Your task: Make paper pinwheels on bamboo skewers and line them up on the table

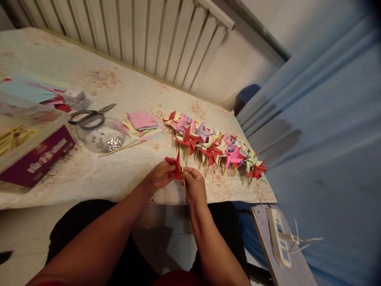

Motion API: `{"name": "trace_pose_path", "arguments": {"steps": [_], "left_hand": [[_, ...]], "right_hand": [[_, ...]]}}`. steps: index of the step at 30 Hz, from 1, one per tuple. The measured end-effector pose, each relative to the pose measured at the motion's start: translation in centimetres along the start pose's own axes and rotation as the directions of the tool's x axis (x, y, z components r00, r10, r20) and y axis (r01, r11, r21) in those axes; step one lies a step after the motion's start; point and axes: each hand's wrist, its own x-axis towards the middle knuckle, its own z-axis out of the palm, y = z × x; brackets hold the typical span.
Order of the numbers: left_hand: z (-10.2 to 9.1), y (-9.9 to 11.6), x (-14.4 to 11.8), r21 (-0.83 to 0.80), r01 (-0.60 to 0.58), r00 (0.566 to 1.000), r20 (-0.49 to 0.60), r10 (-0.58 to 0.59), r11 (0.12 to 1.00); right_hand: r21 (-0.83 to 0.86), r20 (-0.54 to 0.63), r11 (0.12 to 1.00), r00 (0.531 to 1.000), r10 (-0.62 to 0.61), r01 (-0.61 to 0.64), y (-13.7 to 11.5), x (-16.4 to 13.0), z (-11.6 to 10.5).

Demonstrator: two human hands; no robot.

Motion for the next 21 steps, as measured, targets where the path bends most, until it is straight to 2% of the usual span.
{"name": "trace_pose_path", "arguments": {"steps": [3,12,18,21], "left_hand": [[0.2,0.2,-0.1,-0.003,-0.006,1.000,0.030,0.006,1.000],[1.2,0.3,-0.4,0.001,0.013,0.999,0.029,-0.013,1.000],[1.7,0.4,-0.4,-0.007,0.003,0.995,0.104,-0.002,1.000],[1.8,0.4,-0.5,-0.002,-0.001,0.994,0.105,0.001,1.000]], "right_hand": [[-0.010,0.000,1.000,1.000,-0.015,0.015,-0.3,-0.2,0.2],[-0.020,-0.017,0.999,0.999,-0.041,0.041,-0.6,-0.7,0.6],[-0.048,-0.041,0.998,0.998,-0.044,0.042,-0.6,-0.9,0.9],[-0.053,-0.039,0.998,0.998,-0.042,0.039,-0.7,-1.1,1.1]]}}
